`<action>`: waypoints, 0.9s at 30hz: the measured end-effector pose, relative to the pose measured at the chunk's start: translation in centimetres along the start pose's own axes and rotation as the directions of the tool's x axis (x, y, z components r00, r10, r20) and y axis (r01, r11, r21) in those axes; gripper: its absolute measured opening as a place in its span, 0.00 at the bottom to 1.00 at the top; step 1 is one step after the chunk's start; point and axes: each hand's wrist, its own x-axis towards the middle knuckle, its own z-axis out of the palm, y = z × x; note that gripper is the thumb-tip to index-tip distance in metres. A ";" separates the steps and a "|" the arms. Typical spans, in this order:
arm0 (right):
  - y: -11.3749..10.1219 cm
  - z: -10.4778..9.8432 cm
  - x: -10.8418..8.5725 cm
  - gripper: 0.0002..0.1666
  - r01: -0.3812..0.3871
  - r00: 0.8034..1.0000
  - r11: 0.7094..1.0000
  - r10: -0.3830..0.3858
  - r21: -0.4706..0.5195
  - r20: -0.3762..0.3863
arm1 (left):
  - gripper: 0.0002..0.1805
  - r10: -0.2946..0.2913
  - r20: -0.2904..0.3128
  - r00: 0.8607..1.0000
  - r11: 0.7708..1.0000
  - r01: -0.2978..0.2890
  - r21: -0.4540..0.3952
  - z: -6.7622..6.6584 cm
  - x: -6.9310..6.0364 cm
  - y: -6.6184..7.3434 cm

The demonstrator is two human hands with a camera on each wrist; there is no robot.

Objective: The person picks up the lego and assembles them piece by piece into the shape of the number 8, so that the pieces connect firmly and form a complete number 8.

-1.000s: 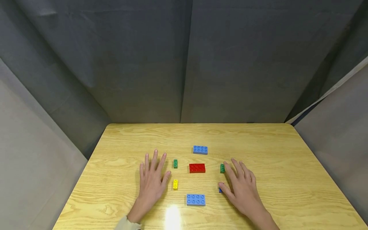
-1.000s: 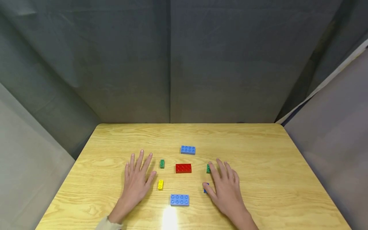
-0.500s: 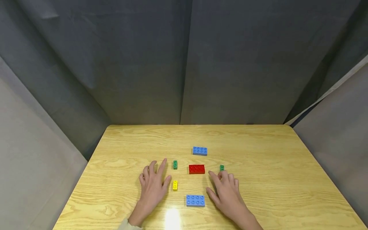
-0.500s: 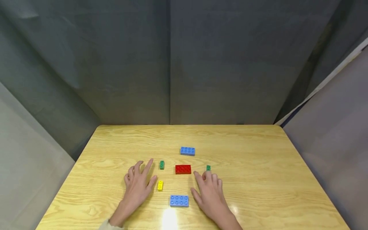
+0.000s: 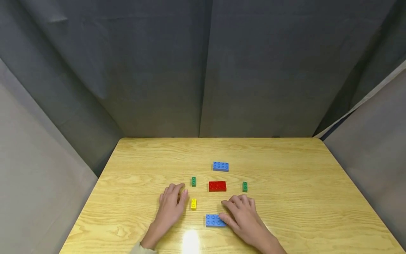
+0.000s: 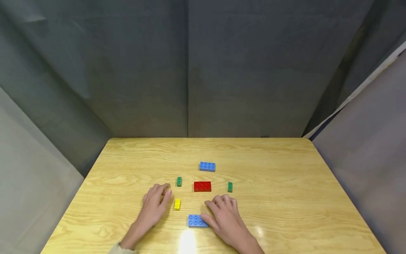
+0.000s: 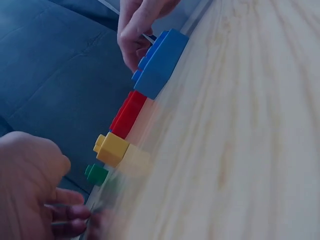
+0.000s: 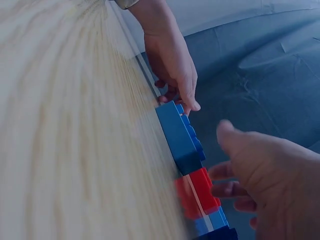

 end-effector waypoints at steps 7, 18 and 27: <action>0.3 0.1 -0.1 0.35 0.058 0.997 0.998 -0.058 -0.011 0.051 | 0.26 0.063 0.084 0.994 0.992 -0.053 -0.112 0.1 0.3 -0.1; 0.1 0.3 -0.1 0.26 0.098 0.988 0.995 -0.097 -0.008 0.121 | 0.34 0.163 0.283 0.945 0.986 -0.146 -0.080 -0.7 0.0 -0.7; 0.0 0.4 -0.3 0.23 0.122 0.992 0.992 -0.121 -0.040 0.048 | 0.23 0.146 0.272 0.951 0.989 -0.132 -0.067 -0.7 -0.2 -0.5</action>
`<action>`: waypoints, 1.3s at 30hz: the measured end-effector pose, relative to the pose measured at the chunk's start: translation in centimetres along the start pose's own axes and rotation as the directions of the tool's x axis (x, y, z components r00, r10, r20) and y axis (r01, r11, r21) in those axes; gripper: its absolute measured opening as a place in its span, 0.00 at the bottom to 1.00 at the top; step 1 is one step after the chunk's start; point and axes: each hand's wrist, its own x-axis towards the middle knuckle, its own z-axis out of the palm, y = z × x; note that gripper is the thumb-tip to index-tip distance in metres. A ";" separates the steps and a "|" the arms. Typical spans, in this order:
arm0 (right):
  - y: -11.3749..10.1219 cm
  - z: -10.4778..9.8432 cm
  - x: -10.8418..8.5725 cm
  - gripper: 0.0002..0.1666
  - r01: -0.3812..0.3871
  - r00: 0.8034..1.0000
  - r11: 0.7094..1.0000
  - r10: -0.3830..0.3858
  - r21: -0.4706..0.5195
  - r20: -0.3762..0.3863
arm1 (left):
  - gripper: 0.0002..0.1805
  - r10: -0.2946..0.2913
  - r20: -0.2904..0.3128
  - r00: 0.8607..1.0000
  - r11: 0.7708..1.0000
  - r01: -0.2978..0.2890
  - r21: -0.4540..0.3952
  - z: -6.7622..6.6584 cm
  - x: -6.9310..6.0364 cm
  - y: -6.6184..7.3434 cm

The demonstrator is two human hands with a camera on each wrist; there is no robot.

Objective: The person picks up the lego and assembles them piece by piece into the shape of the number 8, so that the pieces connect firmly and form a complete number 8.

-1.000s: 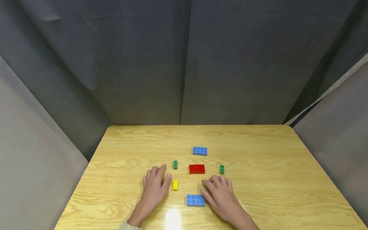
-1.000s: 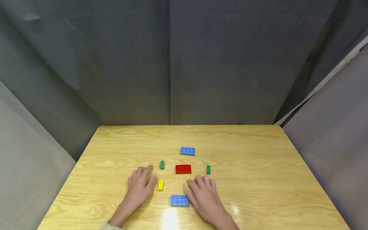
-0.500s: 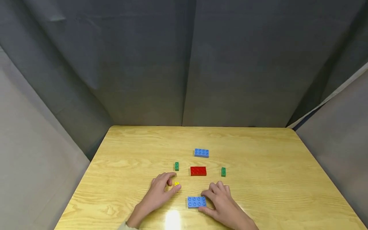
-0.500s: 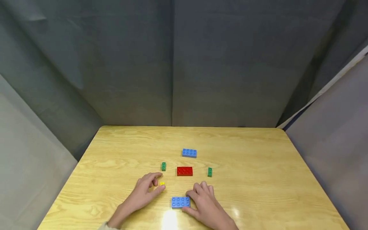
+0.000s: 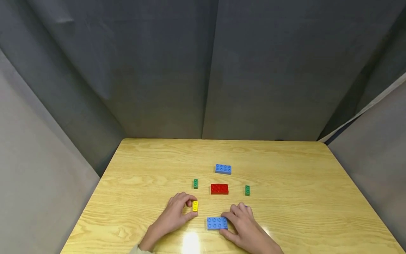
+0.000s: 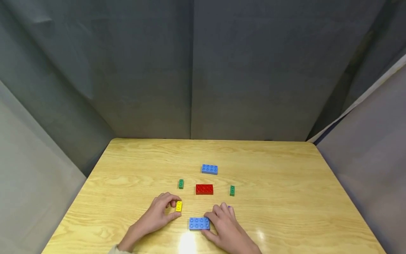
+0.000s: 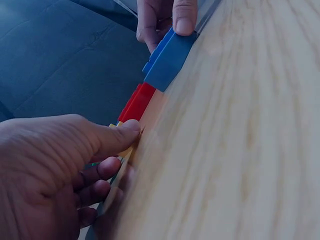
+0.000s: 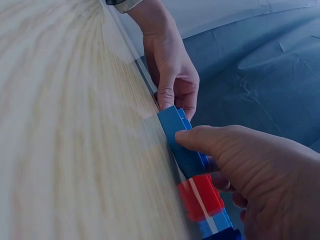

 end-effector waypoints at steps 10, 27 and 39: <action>0.2 0.1 0.2 0.22 -0.014 1.000 1.000 0.014 0.011 0.003 | 0.20 0.000 -0.001 1.000 1.000 0.000 0.013 -0.2 0.0 0.1; 0.3 0.3 0.5 0.20 0.014 0.998 1.000 -0.014 -0.007 -0.061 | 0.20 0.023 0.001 1.000 0.999 -0.023 -0.038 -0.1 0.2 0.7; 0.2 0.4 0.2 0.19 -0.018 1.000 1.000 0.018 -0.001 -0.025 | 0.19 0.071 -0.021 0.997 0.995 -0.072 -0.067 0.7 -0.1 1.1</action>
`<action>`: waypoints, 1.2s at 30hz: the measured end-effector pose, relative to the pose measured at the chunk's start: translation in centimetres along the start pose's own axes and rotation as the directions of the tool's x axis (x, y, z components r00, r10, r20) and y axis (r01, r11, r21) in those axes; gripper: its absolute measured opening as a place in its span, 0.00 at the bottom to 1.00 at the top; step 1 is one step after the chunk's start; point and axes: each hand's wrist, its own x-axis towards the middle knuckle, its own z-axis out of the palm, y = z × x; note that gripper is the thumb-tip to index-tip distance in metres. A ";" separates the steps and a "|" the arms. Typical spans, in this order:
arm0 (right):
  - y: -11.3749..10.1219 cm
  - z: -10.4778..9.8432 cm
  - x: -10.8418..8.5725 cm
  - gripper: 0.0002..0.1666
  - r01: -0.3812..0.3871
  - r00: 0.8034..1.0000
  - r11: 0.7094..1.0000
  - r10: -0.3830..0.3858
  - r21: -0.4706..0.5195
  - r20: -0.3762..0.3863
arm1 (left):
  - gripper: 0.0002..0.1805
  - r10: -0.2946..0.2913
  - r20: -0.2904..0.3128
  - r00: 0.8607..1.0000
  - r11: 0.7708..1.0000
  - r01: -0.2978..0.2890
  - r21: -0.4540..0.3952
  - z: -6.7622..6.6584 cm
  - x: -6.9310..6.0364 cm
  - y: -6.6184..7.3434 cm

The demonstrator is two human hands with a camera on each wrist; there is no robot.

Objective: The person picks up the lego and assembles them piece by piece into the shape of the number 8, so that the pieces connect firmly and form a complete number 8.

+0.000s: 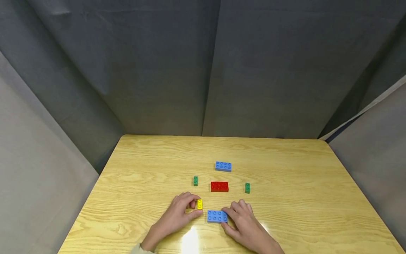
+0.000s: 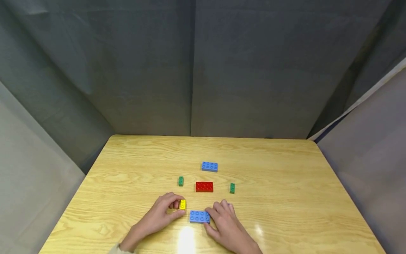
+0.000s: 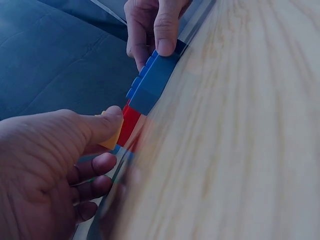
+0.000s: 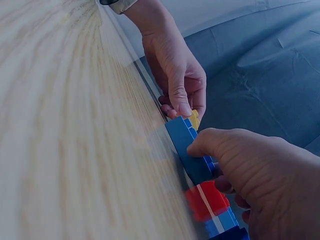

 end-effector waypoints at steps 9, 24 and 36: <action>0.0 0.1 -0.1 0.20 0.013 1.000 1.000 -0.013 -0.006 -0.023 | 0.21 0.030 0.003 1.000 0.997 -0.030 -0.073 0.3 0.1 0.2; 0.2 0.3 -0.1 0.21 0.026 0.998 1.000 -0.026 0.009 -0.051 | 0.23 0.079 0.037 0.996 0.989 -0.074 -0.131 0.9 -0.1 1.0; 0.0 0.3 -0.1 0.22 0.023 0.999 1.000 -0.023 0.007 -0.038 | 0.22 0.090 0.039 0.995 0.987 -0.084 -0.135 1.4 -0.3 1.1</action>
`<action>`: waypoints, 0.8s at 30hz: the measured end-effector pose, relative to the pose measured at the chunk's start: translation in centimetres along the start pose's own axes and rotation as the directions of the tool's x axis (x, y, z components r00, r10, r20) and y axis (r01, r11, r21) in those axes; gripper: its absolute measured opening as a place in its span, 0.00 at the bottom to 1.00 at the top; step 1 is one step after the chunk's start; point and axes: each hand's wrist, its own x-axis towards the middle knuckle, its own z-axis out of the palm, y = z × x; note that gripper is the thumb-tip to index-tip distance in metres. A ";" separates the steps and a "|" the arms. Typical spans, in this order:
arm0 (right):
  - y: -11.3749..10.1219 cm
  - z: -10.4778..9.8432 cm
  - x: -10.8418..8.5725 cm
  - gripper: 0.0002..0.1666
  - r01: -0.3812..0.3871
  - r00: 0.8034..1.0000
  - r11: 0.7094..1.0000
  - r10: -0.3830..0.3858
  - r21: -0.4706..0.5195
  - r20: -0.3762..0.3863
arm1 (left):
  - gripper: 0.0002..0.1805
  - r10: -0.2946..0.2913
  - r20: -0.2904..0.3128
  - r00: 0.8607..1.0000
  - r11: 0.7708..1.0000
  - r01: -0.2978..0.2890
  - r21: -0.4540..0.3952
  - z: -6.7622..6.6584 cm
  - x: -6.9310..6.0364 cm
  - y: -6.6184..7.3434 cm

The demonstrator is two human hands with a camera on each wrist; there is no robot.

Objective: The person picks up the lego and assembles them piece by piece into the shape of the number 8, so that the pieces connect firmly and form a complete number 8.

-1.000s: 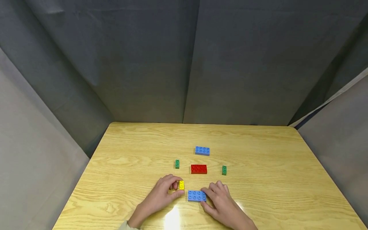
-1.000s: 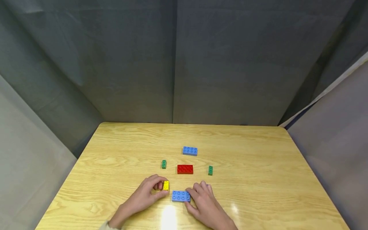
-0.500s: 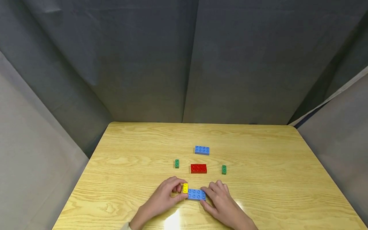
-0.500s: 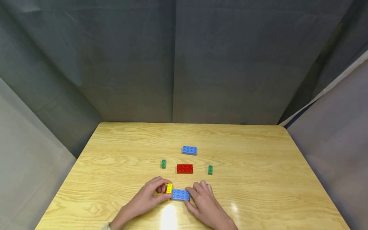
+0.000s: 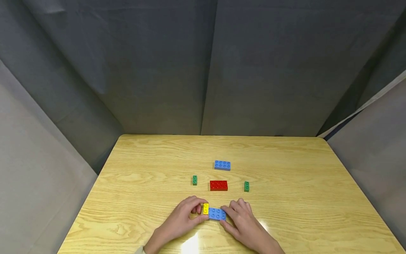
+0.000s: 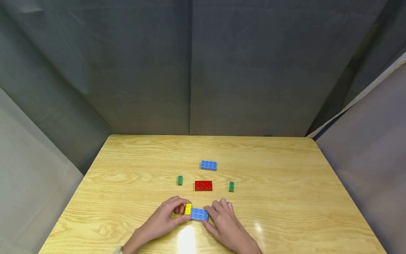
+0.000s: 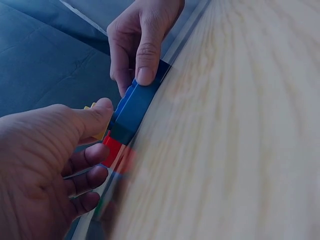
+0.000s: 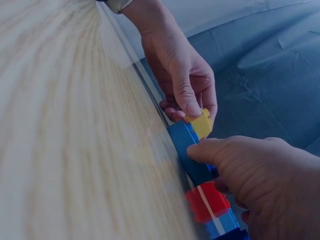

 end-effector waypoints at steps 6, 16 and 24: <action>0.0 0.0 0.0 0.22 0.010 1.000 1.000 -0.010 0.000 0.005 | 0.23 0.005 0.006 1.000 1.000 -0.005 0.008 0.1 0.0 0.2; 0.0 -0.1 0.0 0.23 -0.002 0.999 1.000 0.003 -0.007 0.038 | 0.23 0.008 0.008 1.000 1.000 -0.008 0.027 0.2 0.0 0.5; -0.1 -0.1 0.0 0.22 0.008 1.000 1.000 -0.008 -0.011 0.022 | 0.23 0.013 0.006 1.000 0.999 -0.013 0.039 0.3 0.0 0.3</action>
